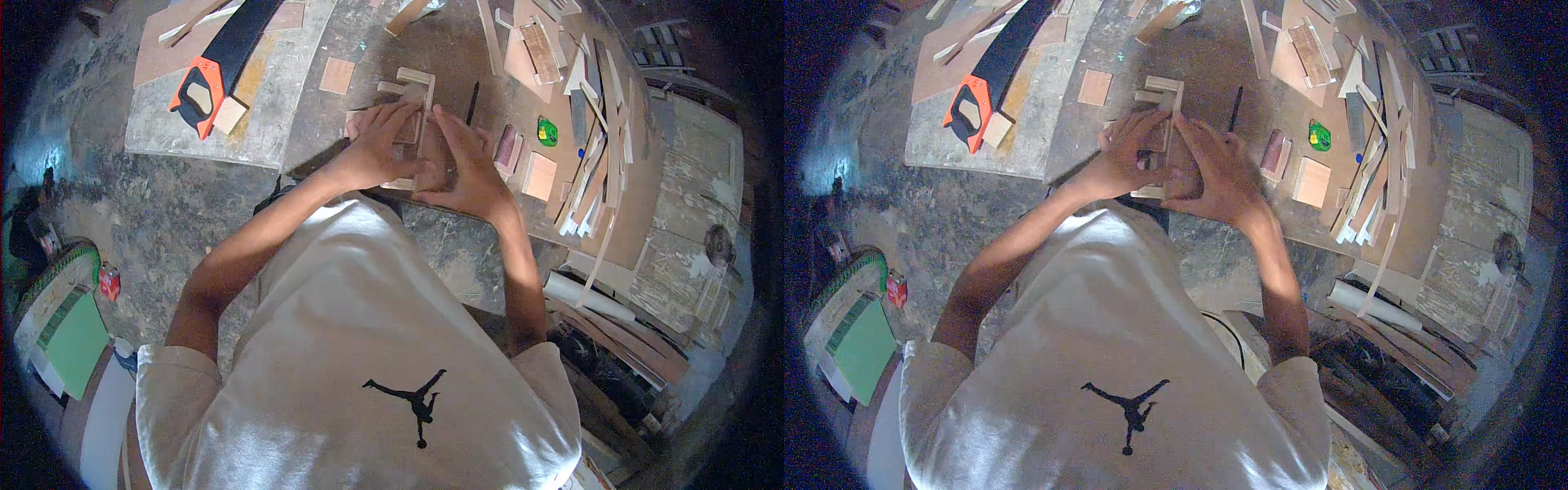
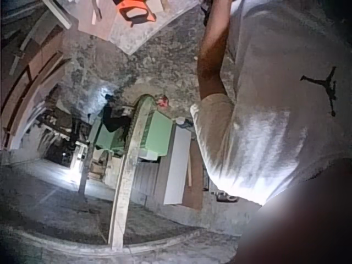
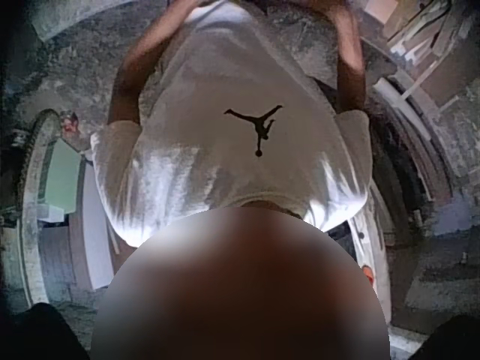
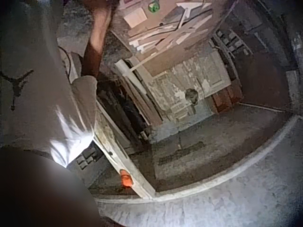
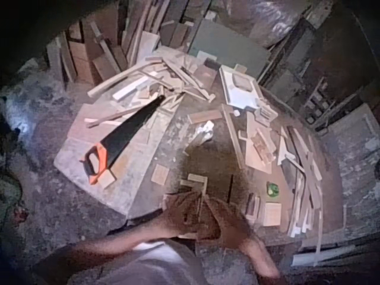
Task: Assemble and glue small wooden project components on a workshop table.
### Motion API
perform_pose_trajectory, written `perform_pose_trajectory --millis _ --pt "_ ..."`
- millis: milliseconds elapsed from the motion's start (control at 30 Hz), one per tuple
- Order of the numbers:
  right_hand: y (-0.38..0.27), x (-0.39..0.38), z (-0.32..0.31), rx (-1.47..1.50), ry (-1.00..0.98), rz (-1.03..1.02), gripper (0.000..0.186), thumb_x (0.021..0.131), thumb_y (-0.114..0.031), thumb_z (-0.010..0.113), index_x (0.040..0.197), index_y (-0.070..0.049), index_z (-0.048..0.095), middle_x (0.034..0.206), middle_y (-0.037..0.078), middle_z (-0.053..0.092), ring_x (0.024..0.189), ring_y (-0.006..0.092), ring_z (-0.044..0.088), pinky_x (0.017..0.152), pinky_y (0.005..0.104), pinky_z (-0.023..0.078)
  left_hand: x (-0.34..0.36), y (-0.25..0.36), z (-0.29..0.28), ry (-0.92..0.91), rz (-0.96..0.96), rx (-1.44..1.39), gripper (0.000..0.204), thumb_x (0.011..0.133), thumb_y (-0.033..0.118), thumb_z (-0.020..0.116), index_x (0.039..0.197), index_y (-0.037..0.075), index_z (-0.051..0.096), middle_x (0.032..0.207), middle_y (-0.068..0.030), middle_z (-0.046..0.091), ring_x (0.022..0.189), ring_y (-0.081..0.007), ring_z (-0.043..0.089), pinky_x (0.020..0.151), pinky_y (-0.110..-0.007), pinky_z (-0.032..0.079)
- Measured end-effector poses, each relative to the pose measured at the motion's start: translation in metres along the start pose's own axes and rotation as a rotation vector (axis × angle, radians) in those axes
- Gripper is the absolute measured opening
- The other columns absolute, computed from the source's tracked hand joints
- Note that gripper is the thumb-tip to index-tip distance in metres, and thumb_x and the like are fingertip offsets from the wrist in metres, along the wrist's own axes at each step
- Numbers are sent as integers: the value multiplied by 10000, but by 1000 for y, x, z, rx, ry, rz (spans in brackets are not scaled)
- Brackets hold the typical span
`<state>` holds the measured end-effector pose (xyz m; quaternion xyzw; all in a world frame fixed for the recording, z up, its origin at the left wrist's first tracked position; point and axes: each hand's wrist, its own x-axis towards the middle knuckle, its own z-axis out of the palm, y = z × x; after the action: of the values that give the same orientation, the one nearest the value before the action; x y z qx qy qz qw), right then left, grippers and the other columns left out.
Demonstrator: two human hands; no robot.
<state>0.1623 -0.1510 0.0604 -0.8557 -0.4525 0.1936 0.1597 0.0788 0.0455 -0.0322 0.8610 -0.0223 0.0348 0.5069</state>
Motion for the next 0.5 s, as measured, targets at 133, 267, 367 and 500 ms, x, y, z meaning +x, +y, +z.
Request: perform_pose_trajectory --millis 133,267,367,500 --pt "-2 2 -3 14 -8 1 1306 576 -407 947 1618 -97 223 1622 151 347 1492 328 329 1194 505 205 0 1 -1 -1 -4 -31 967 773 518 816 1504 35 407 1527 -178 416 1441 -382 312 1195 -504 256" --pt "-3 2 -4 4 -10 -6 1310 572 -411 944 1618 -97 221 1620 157 346 1487 332 334 1198 503 201 2 -4 2 16 51 -49 981 765 526 820 1506 35 405 1524 -171 421 1446 -381 298 1199 -507 253" --pt "-1 2 -2 2 -17 -8 1307 577 -420 939 1619 -98 218 1619 159 344 1481 340 338 1198 512 199 1 1 -3 -6 9 -52 970 766 515 820 1507 41 409 1525 -164 423 1446 -374 301 1198 -504 254" --pt "0 0 -3 0 7 -38 1306 579 -437 937 1619 -105 219 1615 163 347 1468 351 347 1195 516 202 2 2 -1 -12 1 -43 971 763 510 822 1505 35 412 1527 -168 422 1441 -379 310 1201 -506 248"
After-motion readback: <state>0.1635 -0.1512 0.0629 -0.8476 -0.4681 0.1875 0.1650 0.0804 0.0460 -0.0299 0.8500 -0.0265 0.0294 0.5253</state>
